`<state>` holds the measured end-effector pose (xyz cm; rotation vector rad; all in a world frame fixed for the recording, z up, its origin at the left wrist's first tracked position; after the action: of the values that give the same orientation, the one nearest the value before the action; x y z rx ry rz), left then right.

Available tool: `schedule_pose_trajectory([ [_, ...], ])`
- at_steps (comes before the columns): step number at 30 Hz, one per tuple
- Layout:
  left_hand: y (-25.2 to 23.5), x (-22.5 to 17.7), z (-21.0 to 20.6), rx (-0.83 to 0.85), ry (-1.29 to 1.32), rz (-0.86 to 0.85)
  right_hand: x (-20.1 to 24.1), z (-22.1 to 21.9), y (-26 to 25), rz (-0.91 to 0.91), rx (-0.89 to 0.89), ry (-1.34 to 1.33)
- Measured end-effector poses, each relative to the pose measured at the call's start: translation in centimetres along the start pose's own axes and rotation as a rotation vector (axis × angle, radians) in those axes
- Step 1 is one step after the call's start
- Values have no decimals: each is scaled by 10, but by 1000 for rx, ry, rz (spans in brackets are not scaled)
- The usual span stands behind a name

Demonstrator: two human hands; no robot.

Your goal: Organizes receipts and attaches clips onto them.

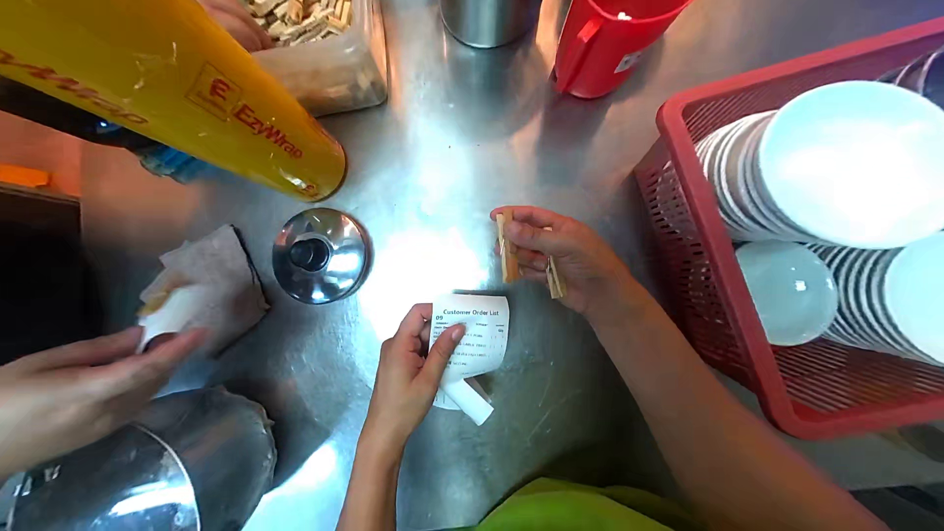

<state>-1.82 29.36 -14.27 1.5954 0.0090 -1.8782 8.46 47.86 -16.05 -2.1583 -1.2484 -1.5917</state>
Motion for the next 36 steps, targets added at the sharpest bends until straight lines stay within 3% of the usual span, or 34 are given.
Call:
schedule_pose_trajectory([
  [8, 4, -11, -2, 33, -32, -59, 10, 13, 0, -95, -96, 144],
  [13, 4, -19, -7, 60, -55, -90, 1, 10, 2, -154, 8, 83],
  [19, -1, -19, -15, 39, -150, -47, -2, 7, 3, -206, 165, 227],
  [25, 1, -22, -19, 50, -103, -144, -5, 20, -5, -224, 70, 114],
  [29, 2, -21, -18, 88, -56, -173, -18, 13, -6, -284, 195, -66],
  [36, -1, -22, -15, 22, -115, 2, -13, 1, 1, -248, 244, 67],
])
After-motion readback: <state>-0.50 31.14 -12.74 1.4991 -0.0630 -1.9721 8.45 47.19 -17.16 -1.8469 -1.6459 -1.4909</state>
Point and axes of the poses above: each hand's wrist, its own y-axis away from the middle knuckle, its own z-axis out of the back of the hand, x = y × z, the point moved 9 cm from there along -y, towards the middle knuckle, and after that the axes turned 12 degrees about z, right-handed, at the moved point
